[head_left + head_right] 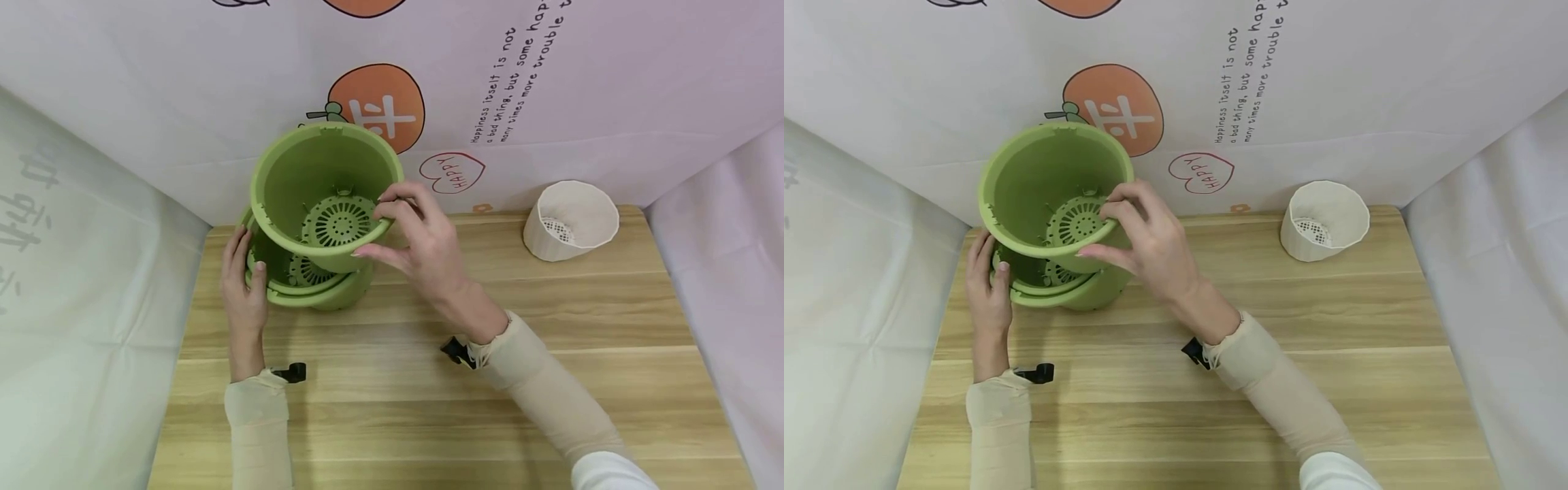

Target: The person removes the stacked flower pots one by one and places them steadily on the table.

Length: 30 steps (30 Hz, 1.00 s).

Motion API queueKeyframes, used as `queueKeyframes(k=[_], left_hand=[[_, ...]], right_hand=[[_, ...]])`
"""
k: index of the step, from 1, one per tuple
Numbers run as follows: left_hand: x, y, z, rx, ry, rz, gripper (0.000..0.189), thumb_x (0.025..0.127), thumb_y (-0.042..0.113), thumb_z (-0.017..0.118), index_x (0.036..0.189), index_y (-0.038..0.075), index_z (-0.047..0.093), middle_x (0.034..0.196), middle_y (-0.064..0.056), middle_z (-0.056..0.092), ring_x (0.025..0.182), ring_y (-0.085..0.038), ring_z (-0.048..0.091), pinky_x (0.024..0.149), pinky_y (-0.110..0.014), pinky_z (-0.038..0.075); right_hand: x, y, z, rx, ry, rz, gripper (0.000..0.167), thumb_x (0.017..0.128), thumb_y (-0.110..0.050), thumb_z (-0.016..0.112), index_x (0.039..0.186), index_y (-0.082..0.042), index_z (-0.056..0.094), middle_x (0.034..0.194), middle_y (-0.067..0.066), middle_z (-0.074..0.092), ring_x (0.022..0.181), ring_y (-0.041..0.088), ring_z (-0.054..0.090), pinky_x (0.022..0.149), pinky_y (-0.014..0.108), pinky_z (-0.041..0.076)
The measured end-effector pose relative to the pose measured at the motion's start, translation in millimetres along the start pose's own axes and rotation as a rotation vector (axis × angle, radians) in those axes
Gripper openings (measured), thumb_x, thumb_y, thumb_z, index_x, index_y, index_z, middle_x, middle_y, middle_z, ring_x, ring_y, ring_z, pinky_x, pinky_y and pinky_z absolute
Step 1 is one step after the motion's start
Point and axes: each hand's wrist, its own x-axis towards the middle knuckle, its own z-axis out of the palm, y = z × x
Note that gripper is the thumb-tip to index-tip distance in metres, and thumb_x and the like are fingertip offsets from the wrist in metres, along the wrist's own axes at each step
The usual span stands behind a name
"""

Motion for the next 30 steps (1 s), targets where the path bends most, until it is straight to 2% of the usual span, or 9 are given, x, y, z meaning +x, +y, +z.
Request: queueKeyframes(k=[10,22,27,30], left_hand=[[0.3,-0.6,0.1,0.002,-0.008,0.003,0.05,0.093,0.01,0.047,0.135,-0.016,0.049,0.144,-0.032,0.044,0.137,-0.049,0.036,0.116,-0.049,0.028],[-0.1,-0.7,0.7,-0.012,0.003,0.017,0.051,0.094,0.015,0.047,0.134,-0.017,0.049,0.143,-0.033,0.044,0.136,-0.049,0.038,0.115,-0.044,0.028],[-0.1,-0.4,0.6,-0.019,-0.001,0.015,0.052,0.096,0.019,0.048,0.135,-0.016,0.049,0.143,-0.032,0.044,0.137,-0.047,0.037,0.116,-0.043,0.028],[-2.1,-1.7,0.0,-0.026,-0.009,-0.007,0.052,0.098,0.02,0.047,0.136,-0.015,0.049,0.145,-0.03,0.043,0.139,-0.045,0.036,0.118,-0.043,0.025]], right_hand=[[-0.9,2.4,-12.3,0.0,0.035,0.044,0.05,0.074,-0.04,0.081,0.092,0.004,0.065,0.104,0.02,0.059,0.102,0.032,0.059,0.1,0.033,0.048],[-6.9,11.6,-28.3,-0.024,0.067,0.117,0.05,0.074,-0.045,0.079,0.089,0.001,0.067,0.102,0.018,0.061,0.098,0.028,0.062,0.092,0.033,0.051],[-9.2,13.7,-32.5,-0.024,0.084,0.138,0.052,0.073,-0.047,0.08,0.088,0.001,0.068,0.101,0.017,0.062,0.098,0.03,0.063,0.095,0.034,0.051],[-11.1,14.2,-35.3,-0.031,0.082,0.142,0.051,0.072,-0.046,0.08,0.088,0.001,0.068,0.101,0.018,0.062,0.099,0.029,0.063,0.096,0.034,0.05]])
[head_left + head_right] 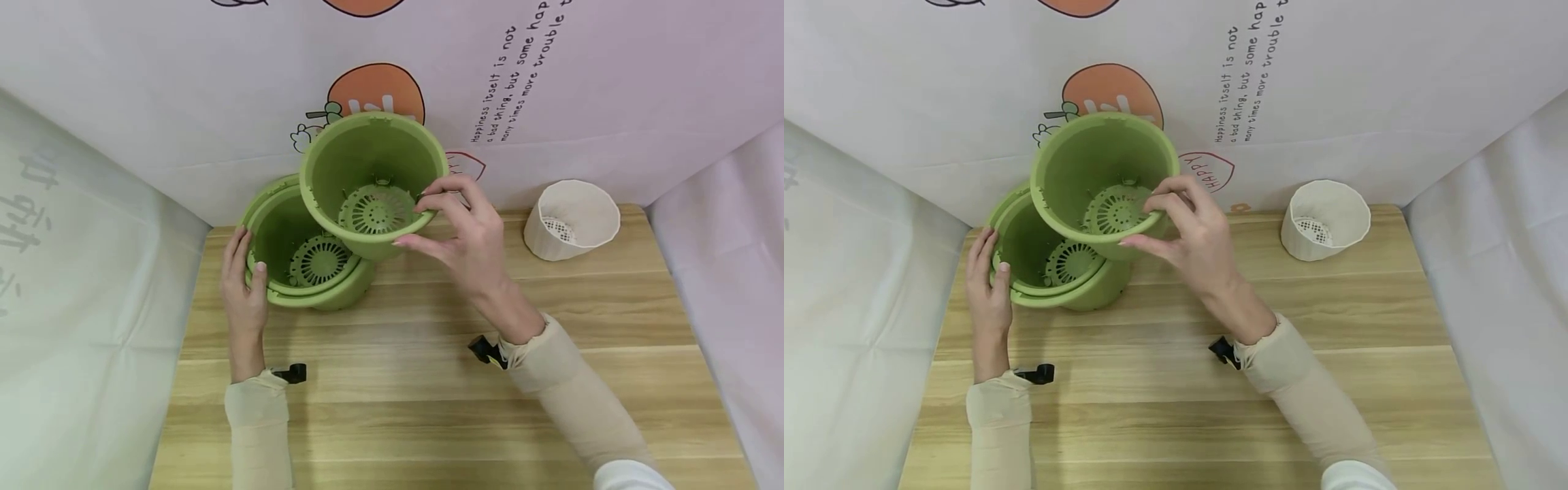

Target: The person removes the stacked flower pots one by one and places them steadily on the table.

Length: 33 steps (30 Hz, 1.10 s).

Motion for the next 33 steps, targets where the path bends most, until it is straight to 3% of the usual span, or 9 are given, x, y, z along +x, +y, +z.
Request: queueKeyframes(k=[10,33], left_hand=[[-4.1,-2.9,-3.3,0.006,-0.021,-0.024,0.048,0.094,0.005,0.048,0.138,-0.013,0.047,0.148,-0.028,0.042,0.14,-0.042,0.034,0.118,-0.039,0.026],[1.4,-0.9,-1.1,-0.006,-0.016,0.006,0.049,0.096,0.012,0.048,0.137,-0.015,0.047,0.146,-0.031,0.042,0.138,-0.046,0.035,0.118,-0.04,0.026]], right_hand=[[-3.5,3.6,-12.1,-0.035,0.006,0.047,0.051,0.072,-0.047,0.08,0.088,0.0,0.069,0.1,0.017,0.062,0.097,0.03,0.063,0.093,0.032,0.051],[-4.1,13.3,-32.9,-0.081,0.048,0.103,0.054,0.069,-0.052,0.079,0.085,-0.001,0.072,0.095,0.016,0.065,0.092,0.03,0.063,0.089,0.025,0.048]])
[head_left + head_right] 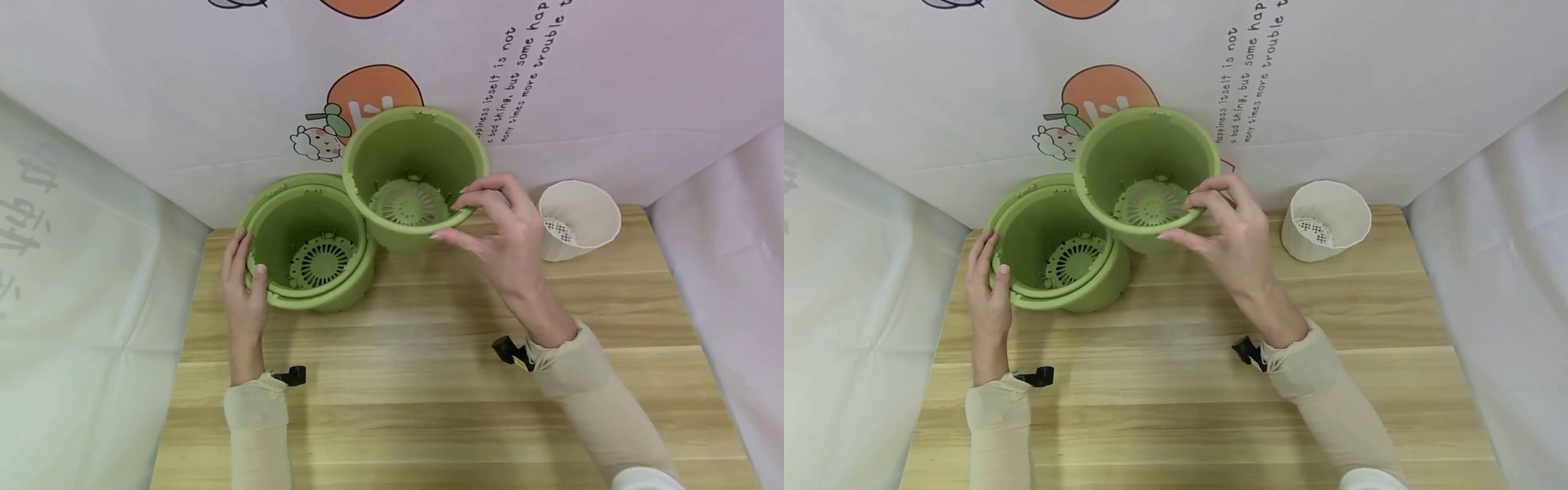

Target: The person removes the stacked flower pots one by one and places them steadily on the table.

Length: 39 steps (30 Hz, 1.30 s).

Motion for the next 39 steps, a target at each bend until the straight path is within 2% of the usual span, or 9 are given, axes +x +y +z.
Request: queueKeyframes(k=[15,21,27,39], left_hand=[[0.2,-1.1,-0.8,0.012,-0.002,0.008,0.049,0.093,0.006,0.049,0.136,-0.016,0.047,0.146,-0.031,0.042,0.138,-0.047,0.035,0.118,-0.04,0.026],[0.5,0.2,-1.7,0.018,-0.007,0.007,0.049,0.092,0.005,0.048,0.136,-0.016,0.047,0.146,-0.032,0.041,0.138,-0.047,0.035,0.118,-0.039,0.026],[2.0,0.2,-2.7,0.012,-0.008,0.015,0.049,0.092,0.004,0.048,0.136,-0.016,0.047,0.145,-0.033,0.041,0.138,-0.047,0.035,0.118,-0.041,0.026],[-1.2,-1.8,-0.9,0.011,-0.007,0.004,0.05,0.095,0.013,0.048,0.137,-0.015,0.047,0.146,-0.031,0.041,0.138,-0.046,0.035,0.118,-0.042,0.026]], right_hand=[[-5.4,8.0,-13.1,-0.034,-0.012,0.03,0.059,0.068,-0.053,0.079,0.085,0.002,0.071,0.097,0.019,0.064,0.097,0.032,0.062,0.095,0.031,0.048],[-8.3,13.6,-19.0,-0.054,-0.023,0.032,0.061,0.069,-0.054,0.079,0.085,0.004,0.07,0.098,0.021,0.064,0.095,0.032,0.062,0.087,0.025,0.046],[-11.2,19.3,-22.9,-0.077,-0.03,0.042,0.063,0.068,-0.055,0.079,0.084,0.005,0.07,0.097,0.022,0.064,0.094,0.033,0.062,0.084,0.023,0.044],[-20.7,30.0,-30.5,-0.12,-0.059,0.051,0.063,0.069,-0.056,0.078,0.083,0.005,0.071,0.096,0.022,0.063,0.087,0.033,0.059,0.071,0.02,0.035]])
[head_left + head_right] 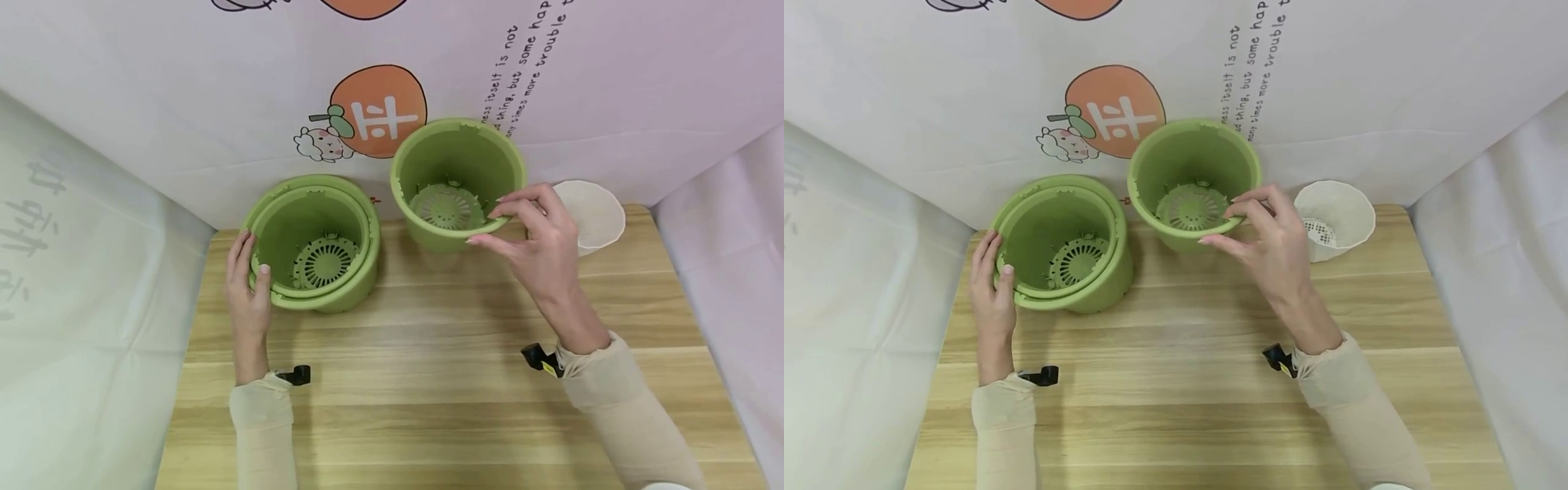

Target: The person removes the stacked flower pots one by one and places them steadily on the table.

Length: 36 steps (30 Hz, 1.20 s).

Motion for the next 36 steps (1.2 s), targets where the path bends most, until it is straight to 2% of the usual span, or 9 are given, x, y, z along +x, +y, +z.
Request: queueKeyframes(k=[9,16,27,36], left_hand=[[0.1,-2.5,-1.0,-0.016,0.014,0.02,0.05,0.094,0.01,0.048,0.136,-0.016,0.047,0.145,-0.033,0.042,0.137,-0.048,0.035,0.118,-0.04,0.026],[1.2,-1.9,-1.3,-0.021,0.006,0.008,0.05,0.094,0.01,0.049,0.136,-0.016,0.047,0.145,-0.032,0.041,0.138,-0.047,0.035,0.118,-0.038,0.027],[0.5,-2.3,0.0,-0.025,0.009,0.01,0.049,0.092,0.006,0.048,0.136,-0.016,0.047,0.145,-0.033,0.041,0.138,-0.048,0.035,0.118,-0.038,0.026],[0.9,-3.1,0.6,-0.018,0.011,0.017,0.05,0.095,0.013,0.049,0.136,-0.016,0.048,0.144,-0.033,0.042,0.137,-0.048,0.036,0.117,-0.038,0.027]], right_hand=[[-5.6,11.0,-3.4,-0.024,-0.02,0.005,0.063,0.07,-0.056,0.076,0.084,0.005,0.07,0.098,0.022,0.063,0.076,0.023,0.052,0.064,0.017,0.032],[-11.6,20.8,-6.2,-0.042,0.0,-0.009,0.065,0.07,-0.059,0.075,0.082,0.005,0.069,0.096,0.022,0.063,0.091,0.036,0.061,0.08,0.019,0.039],[-19.4,34.5,-14.2,-0.071,-0.016,-0.018,0.064,0.07,-0.058,0.077,0.083,0.004,0.07,0.095,0.022,0.064,0.089,0.036,0.061,0.079,0.016,0.036],[-30.3,46.5,-19.8,-0.088,-0.033,-0.009,0.063,0.069,-0.057,0.077,0.083,0.004,0.071,0.095,0.021,0.065,0.091,0.036,0.061,0.084,0.014,0.037]])
